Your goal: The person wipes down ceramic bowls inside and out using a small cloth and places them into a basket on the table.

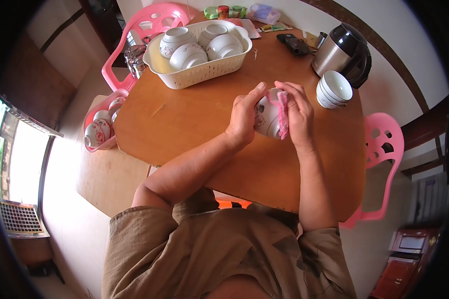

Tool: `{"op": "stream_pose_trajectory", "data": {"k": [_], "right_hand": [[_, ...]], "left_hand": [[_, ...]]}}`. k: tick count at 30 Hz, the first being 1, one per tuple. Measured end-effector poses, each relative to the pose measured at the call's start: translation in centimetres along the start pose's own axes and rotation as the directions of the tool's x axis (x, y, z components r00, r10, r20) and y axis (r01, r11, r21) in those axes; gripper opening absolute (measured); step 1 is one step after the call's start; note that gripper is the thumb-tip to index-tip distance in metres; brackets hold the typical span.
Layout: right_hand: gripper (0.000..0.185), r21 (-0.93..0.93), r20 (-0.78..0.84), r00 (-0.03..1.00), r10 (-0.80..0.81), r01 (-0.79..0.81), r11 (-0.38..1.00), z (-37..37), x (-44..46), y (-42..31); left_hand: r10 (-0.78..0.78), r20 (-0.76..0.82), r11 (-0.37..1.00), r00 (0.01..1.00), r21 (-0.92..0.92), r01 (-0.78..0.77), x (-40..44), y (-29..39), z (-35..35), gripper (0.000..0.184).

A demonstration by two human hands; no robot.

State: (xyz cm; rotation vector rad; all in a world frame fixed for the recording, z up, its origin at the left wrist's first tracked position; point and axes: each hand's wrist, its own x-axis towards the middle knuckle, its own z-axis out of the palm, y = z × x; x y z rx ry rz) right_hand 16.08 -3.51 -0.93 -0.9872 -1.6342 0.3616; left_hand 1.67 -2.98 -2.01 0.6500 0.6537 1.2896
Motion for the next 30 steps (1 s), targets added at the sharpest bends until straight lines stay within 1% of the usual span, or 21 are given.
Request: {"op": "stream_pose_trajectory", "data": {"k": [1, 2, 3, 6, 7, 8, 9, 10, 11, 12, 14, 17, 18, 20, 21, 23, 24, 26, 27, 28, 30], "right_hand": [[0.027, 0.181, 0.022, 0.988, 0.155, -0.157, 0.971, -0.4, 0.0, 0.9], [0.028, 0.351, 0.071, 0.951, 0.3, -0.305, 0.885, -0.7, -0.1, 1.5], [0.03, 0.555, 0.103, 0.901, 0.421, -0.403, 0.727, -0.7, -0.1, 0.8], [0.032, 0.502, -0.02, 0.872, 0.49, -0.415, 0.759, -0.2, -0.4, 2.1], [0.032, 0.374, -0.089, 0.903, 0.419, -0.36, 0.855, 0.1, -0.7, 2.1], [0.028, 0.174, -0.17, 0.947, 0.273, -0.243, 0.954, 0.5, -0.9, 2.1], [0.026, 0.02, -0.183, 0.982, 0.054, -0.051, 0.998, 0.7, -0.8, 0.7], [0.024, -0.133, -0.161, 0.973, -0.166, 0.145, 0.98, 0.9, -0.7, -1.2], [0.024, -0.168, -0.125, 0.961, -0.249, 0.227, 0.959, 1.2, -0.7, -2.5], [0.024, -0.228, -0.056, 0.955, -0.291, 0.272, 0.935, 1.4, -0.7, -2.8], [0.026, -0.211, -0.029, 0.966, -0.256, 0.244, 0.947, 1.2, -0.6, -2.6], [0.027, -0.017, -0.015, 0.997, -0.076, 0.076, 0.997, 0.3, -0.2, -1.2], [0.028, 0.082, 0.019, 1.0, -0.001, -0.001, 0.997, 0.0, 0.0, -0.7], [0.028, 0.298, 0.066, 0.983, 0.169, -0.181, 0.937, -0.5, 0.1, -0.4], [0.029, 0.403, 0.085, 0.969, 0.232, -0.246, 0.882, -0.6, 0.0, 0.0], [0.03, 0.52, 0.108, 0.954, 0.281, -0.295, 0.802, -0.6, 0.0, 0.4], [0.03, 0.574, 0.123, 0.945, 0.305, -0.318, 0.754, -0.6, -0.1, 0.5], [0.031, 0.638, 0.123, 0.912, 0.392, -0.375, 0.673, -0.4, -0.1, 0.3], [0.032, 0.662, 0.12, 0.902, 0.415, -0.384, 0.643, -0.3, 0.0, -0.1], [0.033, 0.686, 0.118, 0.892, 0.437, -0.391, 0.613, -0.2, -0.1, -0.4], [0.04, 0.628, 0.179, 0.87, 0.459, -0.461, 0.627, -0.7, -0.6, 0.2]], "left_hand": [[0.016, 0.016, 1.0, 1.0, 0.014, -0.017, -0.4, 0.5, 0.2, 0.039], [0.031, 0.033, 0.999, 0.999, 0.029, -0.032, -0.6, 0.8, 0.3, 0.04], [0.027, 0.043, 0.998, 0.999, 0.061, -0.029, -0.5, 0.8, 0.4, 0.039], [0.033, 0.068, 0.985, 0.997, 0.168, -0.044, 0.1, 0.4, -0.3, 0.035], [0.044, 0.075, 0.976, 0.996, 0.211, -0.059, 0.5, 0.0, -0.9, 0.033], [0.056, 0.081, 0.964, 0.995, 0.254, -0.075, 0.8, -0.4, -1.2, 0.03], [0.095, 0.112, 0.965, 0.989, 0.235, -0.119, 0.7, -0.3, -1.2, 0.028], [0.133, 0.14, 0.963, 0.981, 0.214, -0.161, 0.5, -0.2, -1.1, 0.026], [0.171, 0.167, 0.96, 0.971, 0.192, -0.202, 0.4, -0.1, -1.1, 0.025], [0.23, 0.192, 0.937, 0.954, 0.222, -0.271, 0.4, 0.1, -1.0, 0.024], [0.338, 0.253, 0.873, 0.907, 0.276, -0.402, 0.2, 0.3, -0.7, 0.024], [0.193, 0.211, 0.912, 0.958, 0.321, -0.254, 0.0, 1.1, -0.8, 0.023], [0.143, 0.195, 0.941, 0.97, 0.278, -0.194, 0.0, 1.1, -0.8, 0.023], [0.038, 0.168, 0.98, 0.985, 0.189, -0.07, 0.2, 1.2, -0.9, 0.023], [0.029, 0.164, 0.987, 0.986, 0.149, -0.053, 0.2, 1.2, -0.9, 0.022], [0.009, 0.159, 0.997, 0.987, 0.069, -0.021, 0.4, 1.3, -0.8, 0.022], [-0.03, 0.139, 1.0, 0.99, -0.003, 0.031, 0.5, 1.3, -0.7, 0.023], [-0.112, 0.105, 0.98, 0.988, -0.151, 0.127, 0.7, 1.5, -0.5, 0.026], [-0.165, 0.144, 0.96, 0.976, -0.203, 0.192, 0.9, 1.8, -0.7, 0.033], [-0.183, 0.136, 0.945, 0.974, -0.247, 0.213, 1.0, 1.9, -0.8, 0.033], [-0.222, 0.122, 0.908, 0.967, -0.337, 0.251, 1.6, 2.0, -1.2, 0.035]]}}
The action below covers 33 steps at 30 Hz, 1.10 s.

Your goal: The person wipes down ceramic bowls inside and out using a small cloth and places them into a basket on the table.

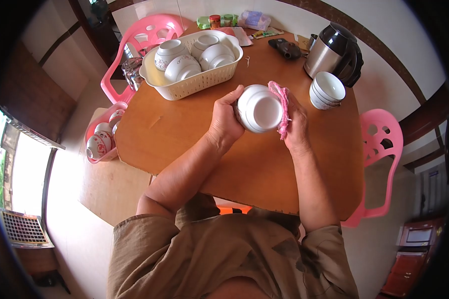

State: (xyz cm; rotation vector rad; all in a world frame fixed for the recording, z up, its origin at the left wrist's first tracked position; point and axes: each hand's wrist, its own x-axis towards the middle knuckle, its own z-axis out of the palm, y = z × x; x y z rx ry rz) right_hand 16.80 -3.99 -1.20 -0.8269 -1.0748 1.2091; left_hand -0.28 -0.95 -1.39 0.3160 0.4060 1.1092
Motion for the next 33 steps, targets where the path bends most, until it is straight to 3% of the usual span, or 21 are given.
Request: {"op": "stream_pose_trajectory", "data": {"k": [3, 5, 7, 9, 10, 15, 18, 21, 26, 31, 33], "right_hand": [[0.046, -0.11, 0.019, 0.999, 0.026, -0.024, 0.994, 0.3, -0.5, -0.1], [0.047, -0.145, 0.044, 0.995, -0.093, 0.099, 0.985, 1.6, -0.4, 0.3], [0.047, -0.309, 0.064, 0.984, -0.166, 0.178, 0.934, 1.5, -0.2, 1.6], [0.05, -0.453, 0.144, 0.959, -0.245, 0.284, 0.845, 2.1, -0.6, 1.6], [0.05, -0.506, 0.161, 0.911, -0.38, 0.407, 0.761, 3.0, -0.9, 1.2], [0.049, -0.362, 0.093, 0.947, -0.308, 0.32, 0.875, 1.8, -0.1, 2.6], [0.047, -0.23, 0.057, 0.98, -0.191, 0.199, 0.953, 1.2, -0.1, 1.2], [0.042, -0.063, 0.005, 0.997, -0.074, 0.075, 0.995, 0.8, -0.3, -0.1], [0.037, -0.018, -0.052, 0.998, -0.044, 0.043, 0.999, 0.5, 0.1, 0.1], [0.036, 0.066, -0.099, 0.995, 0.017, -0.011, 0.998, 1.1, 0.0, 0.2], [0.037, 0.12, -0.042, 0.998, 0.055, -0.05, 0.991, 0.8, -0.2, 0.8]], "left_hand": [[-0.049, -0.02, 0.991, 0.999, -0.129, 0.046, 1.2, 0.4, -1.3, 0.038], [-0.038, -0.051, 0.986, 0.998, -0.166, 0.029, 1.2, 0.7, -1.2, 0.04], [-0.011, -0.046, 0.982, 0.999, -0.19, 0.002, 1.3, 1.0, -1.4, 0.041], [-0.009, -0.038, 0.978, 0.999, -0.208, 0.001, 1.6, 1.3, -1.6, 0.043], [-0.013, -0.026, 0.976, 1.0, -0.218, 0.007, 1.7, 1.4, -1.7, 0.043], [-0.02, -0.028, 0.974, 0.999, -0.225, 0.014, 2.0, 0.8, -1.8, 0.043], [-0.064, 0.051, 0.984, 0.997, -0.161, 0.071, 2.1, 0.9, -2.0, 0.042], [-0.116, 0.057, 0.991, 0.992, -0.054, 0.119, 1.7, 0.4, -1.7, 0.036], [-0.102, 0.004, 0.976, 0.995, 0.192, 0.099, 0.9, 0.1, -0.8, 0.029], [-0.093, -0.012, 0.995, 0.996, 0.025, 0.094, 1.0, 0.1, -1.2, 0.033], [-0.097, -0.04, 0.994, 0.994, -0.055, 0.095, 1.4, 0.3, -1.7, 0.036]]}}
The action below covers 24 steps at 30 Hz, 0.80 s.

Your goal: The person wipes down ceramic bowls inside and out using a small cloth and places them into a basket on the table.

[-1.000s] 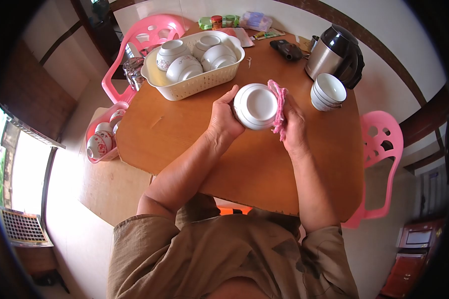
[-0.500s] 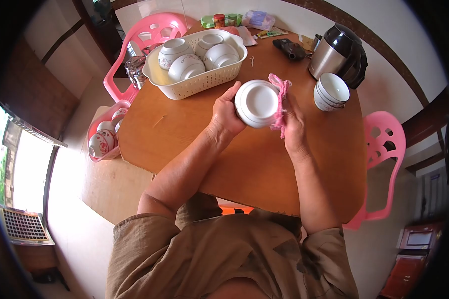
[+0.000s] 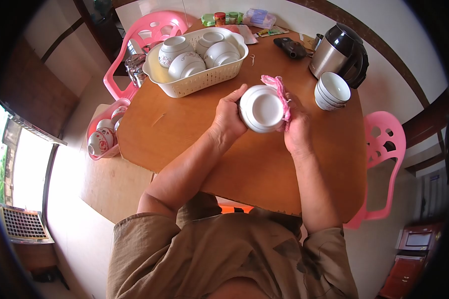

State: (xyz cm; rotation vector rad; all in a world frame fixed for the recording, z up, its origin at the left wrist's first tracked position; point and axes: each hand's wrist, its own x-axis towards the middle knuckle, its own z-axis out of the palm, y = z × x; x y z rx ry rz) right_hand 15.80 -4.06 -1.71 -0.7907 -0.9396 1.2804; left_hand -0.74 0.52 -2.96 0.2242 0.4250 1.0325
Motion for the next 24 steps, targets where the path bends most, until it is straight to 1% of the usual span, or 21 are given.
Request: {"op": "stream_pose_trajectory", "data": {"k": [1, 2, 4, 7, 10, 11, 13, 14, 15, 17, 18, 19, 21, 24], "right_hand": [[0.038, 0.026, 0.027, 0.999, 0.02, -0.021, 0.999, -0.1, -0.1, 0.1], [0.039, -0.013, 0.025, 1.0, 0.013, -0.013, 1.0, 0.2, -0.3, 0.4], [0.039, 0.014, -0.015, 1.0, 0.002, -0.002, 1.0, 1.1, -0.3, 0.8], [0.041, 0.137, -0.01, 1.0, -0.019, 0.021, 0.99, 1.1, -0.1, 1.0], [0.039, 0.285, 0.006, 0.999, -0.042, 0.039, 0.958, 0.0, 0.1, 0.9], [0.037, 0.341, 0.005, 0.999, -0.042, 0.038, 0.939, -0.5, 0.2, 0.7], [0.024, 0.362, -0.013, 0.996, -0.088, 0.087, 0.928, -1.4, 0.7, 0.1], [0.022, 0.329, -0.041, 0.994, -0.097, 0.105, 0.938, -1.8, 0.7, -0.2], [0.021, 0.298, -0.069, 0.992, -0.109, 0.124, 0.946, -1.7, 0.5, -0.6], [0.02, 0.299, -0.116, 0.986, -0.12, 0.15, 0.942, -1.2, 0.5, -0.7], [0.02, 0.3, -0.131, 0.984, -0.123, 0.158, 0.941, -1.5, 0.7, -0.7], [0.02, 0.297, -0.144, 0.981, -0.127, 0.166, 0.94, -1.8, 0.8, -0.8], [0.021, 0.256, -0.152, 0.978, -0.144, 0.18, 0.95, -1.6, 0.7, -1.8], [0.022, 0.214, -0.186, 0.971, -0.147, 0.186, 0.959, -1.9, 1.0, -1.4]], "left_hand": [[0.005, 0.002, 0.999, 1.0, -0.036, -0.005, 0.2, 0.1, -0.2, 0.036], [0.01, 0.005, 0.997, 1.0, -0.071, -0.01, 0.4, 0.3, -0.5, 0.037], [0.022, 0.004, 0.992, 1.0, -0.124, -0.021, 0.5, 0.6, -0.5, 0.038], [0.054, -0.039, 0.992, 0.998, -0.108, -0.058, 0.1, 0.6, -0.1, 0.036], [0.074, -0.087, 0.997, 0.993, -0.012, -0.076, 0.7, -0.3, -0.2, 0.036], [0.123, -0.072, 0.991, 0.99, 0.066, -0.118, 1.2, -1.1, -0.6, 0.035], [0.106, -0.147, 0.933, 0.983, 0.356, -0.048, 0.4, -1.7, 0.1, 0.033], [0.094, -0.117, 0.866, 0.989, 0.499, -0.023, -0.1, -1.5, 0.2, 0.031], [0.129, -0.068, 0.835, 0.989, 0.545, -0.071, -0.3, -1.5, 0.4, 0.041], [0.313, 0.092, 0.725, 0.945, 0.619, -0.301, -1.6, -2.2, 2.0, 0.056], [0.314, 0.297, 0.646, 0.902, 0.629, -0.433, -1.4, -2.2, 1.7, 0.078], [0.318, 0.415, 0.466, 0.853, 0.715, -0.522, -1.4, -2.5, 1.4, 0.094], [0.369, 0.461, 0.326, 0.807, 0.749, -0.577, -1.3, -3.2, 1.6, 0.106], [0.369, 0.66, -0.056, 0.654, 0.718, -0.693, -1.8, -2.6, 2.0, 0.108]]}}
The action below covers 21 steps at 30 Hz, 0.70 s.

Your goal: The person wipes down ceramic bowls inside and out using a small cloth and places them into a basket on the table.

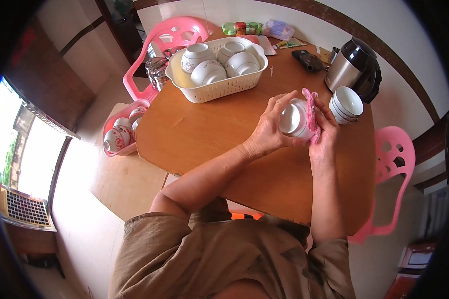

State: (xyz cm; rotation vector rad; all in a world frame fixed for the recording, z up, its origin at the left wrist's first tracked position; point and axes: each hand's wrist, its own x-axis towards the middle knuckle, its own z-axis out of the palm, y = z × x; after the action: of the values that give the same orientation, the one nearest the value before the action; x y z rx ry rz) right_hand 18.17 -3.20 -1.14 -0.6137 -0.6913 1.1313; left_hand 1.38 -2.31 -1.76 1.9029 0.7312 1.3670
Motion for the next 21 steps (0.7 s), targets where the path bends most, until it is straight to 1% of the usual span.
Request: {"op": "stream_pose_trajectory", "data": {"k": [3, 4, 5, 6, 7, 9, 10, 11, 13, 14, 15, 17, 19, 20, 21], "right_hand": [[0.025, -0.063, 0.025, 1.0, -0.015, 0.016, 0.998, 0.7, -0.6, 0.0], [0.026, -0.079, 0.046, 0.999, -0.027, 0.031, 0.996, 1.3, -1.0, 0.2], [0.028, -0.095, 0.065, 0.997, -0.039, 0.045, 0.995, 2.0, -1.5, 0.3], [0.033, -0.144, 0.122, 0.991, -0.057, 0.074, 0.987, 2.8, -2.1, 0.1], [0.038, -0.189, 0.115, 0.99, -0.075, 0.096, 0.977, 3.4, -2.6, 0.2], [0.043, -0.271, 0.157, 0.984, -0.082, 0.122, 0.955, 3.9, -3.6, 0.4], [0.045, -0.346, 0.176, 0.981, -0.086, 0.143, 0.927, 4.5, -4.1, 0.4], [0.045, -0.325, 0.198, 0.97, -0.139, 0.199, 0.925, 4.6, -4.4, 1.0], [0.043, -0.364, 0.24, 0.96, -0.143, 0.226, 0.904, 4.1, -4.8, 1.5], [0.042, -0.352, 0.209, 0.966, -0.152, 0.22, 0.91, 3.9, -4.6, 1.7], [0.041, -0.34, 0.179, 0.971, -0.161, 0.215, 0.916, 3.6, -4.3, 1.7], [0.038, -0.301, 0.117, 0.978, -0.174, 0.202, 0.932, 2.8, -3.3, 1.7], [0.038, -0.398, 0.094, 0.98, -0.174, 0.198, 0.896, 0.6, -1.5, 2.8], [0.038, -0.419, 0.042, 0.99, -0.137, 0.141, 0.897, -0.6, -0.8, 3.8], [0.037, -0.564, 0.068, 0.993, -0.094, 0.116, 0.817, -2.2, 0.0, 4.6]], "left_hand": [[-0.08, 0.042, 0.995, 0.996, -0.062, 0.083, 0.1, -0.4, -0.5, 0.102], [-0.177, 0.025, 0.955, 0.984, -0.236, 0.178, 0.2, -0.4, -0.6, 0.101], [-0.273, 0.026, 0.878, 0.962, -0.402, 0.261, 0.1, -0.4, -0.5, 0.1], [-0.366, 0.046, 0.764, 0.93, -0.555, 0.328, 0.1, -0.3, -0.5, 0.1], [-0.391, -0.004, 0.777, 0.921, -0.537, 0.327, 0.0, -0.1, -0.5, 0.09], [-0.483, -0.016, 0.65, 0.875, -0.677, 0.346, 0.1, -0.8, -0.9, 0.081], [-0.49, -0.066, 0.607, 0.869, -0.742, 0.286, 0.4, -1.2, -0.8, 0.075], [-0.503, -0.037, 0.588, 0.864, -0.747, 0.31, 0.3, -1.5, -1.1, 0.071], [-0.461, -0.019, 0.522, 0.887, -0.814, 0.253, 1.0, -1.8, -1.8, 0.066], [-0.564, -0.081, 0.484, 0.822, -0.839, 0.249, 1.1, -1.6, -1.7, 0.063], [-0.576, -0.064, 0.459, 0.815, -0.85, 0.258, 1.2, -1.1, -2.4, 0.061], [-0.504, -0.068, 0.536, 0.861, -0.807, 0.25, 1.3, -1.1, -3.6, 0.062], [-0.453, -0.086, 0.62, 0.887, -0.746, 0.244, 1.4, -1.0, -4.0, 0.068], [-0.428, -0.091, 0.66, 0.899, -0.711, 0.242, 1.4, -0.8, -4.1, 0.071], [-0.42, -0.099, 0.671, 0.902, -0.704, 0.235, 1.4, -0.6, -4.1, 0.072]]}}
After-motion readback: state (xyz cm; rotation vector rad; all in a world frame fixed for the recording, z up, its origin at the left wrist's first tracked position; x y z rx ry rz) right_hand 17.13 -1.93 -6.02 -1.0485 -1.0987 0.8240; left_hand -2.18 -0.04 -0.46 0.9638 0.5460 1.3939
